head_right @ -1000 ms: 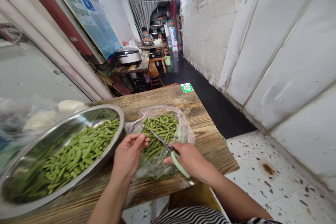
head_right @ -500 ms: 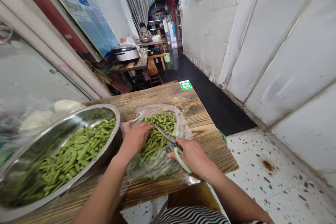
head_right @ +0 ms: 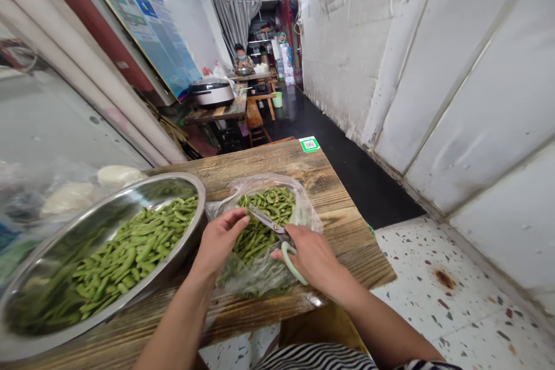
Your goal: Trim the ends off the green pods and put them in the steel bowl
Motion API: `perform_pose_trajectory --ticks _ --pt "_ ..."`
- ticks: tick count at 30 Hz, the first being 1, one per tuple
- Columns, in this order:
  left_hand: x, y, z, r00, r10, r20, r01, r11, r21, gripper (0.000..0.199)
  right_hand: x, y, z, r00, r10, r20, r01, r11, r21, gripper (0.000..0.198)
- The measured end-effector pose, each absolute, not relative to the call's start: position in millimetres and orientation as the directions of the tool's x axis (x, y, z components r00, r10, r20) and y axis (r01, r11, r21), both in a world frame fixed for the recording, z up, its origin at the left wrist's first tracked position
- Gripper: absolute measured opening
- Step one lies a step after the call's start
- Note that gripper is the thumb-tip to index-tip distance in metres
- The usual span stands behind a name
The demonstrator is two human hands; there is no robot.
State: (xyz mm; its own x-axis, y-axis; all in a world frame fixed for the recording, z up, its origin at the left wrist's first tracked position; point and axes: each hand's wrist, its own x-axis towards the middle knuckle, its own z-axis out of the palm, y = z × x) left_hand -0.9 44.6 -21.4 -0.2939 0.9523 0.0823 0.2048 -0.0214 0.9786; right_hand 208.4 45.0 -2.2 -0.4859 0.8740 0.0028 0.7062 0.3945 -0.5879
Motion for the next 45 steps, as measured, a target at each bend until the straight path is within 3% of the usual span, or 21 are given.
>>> perform_pose_trajectory --ticks 4,14,21,27,32,45 --pt "1 42 -19 -0.234 0.972 0.017 0.085 0.003 0.996 0.03 208 46 -2 -0.5 0.866 0.018 0.701 0.417 -0.578 0.04" --pt "-1 35 -13 -0.198 0.98 -0.036 0.038 0.044 0.998 0.036 207 48 -2 -0.526 0.85 0.036 0.689 0.451 -0.567 0.044" --pt "1 32 -15 -0.175 0.984 -0.042 0.066 0.054 0.996 0.033 209 44 5 -0.564 0.826 0.008 0.645 0.446 -0.621 0.039" --pt "-1 32 -20 -0.198 0.979 -0.046 0.114 0.069 0.991 0.033 211 44 2 -0.577 0.817 0.014 0.676 0.487 -0.552 0.044" --pt "1 29 -14 -0.096 0.995 -0.012 0.159 0.028 0.987 0.03 211 44 -2 -0.586 0.808 0.053 0.672 0.522 -0.525 0.05" --pt "4 31 -22 -0.102 0.993 -0.051 0.144 0.066 0.987 0.024 213 47 -8 -0.574 0.818 0.021 0.683 0.493 -0.538 0.044"
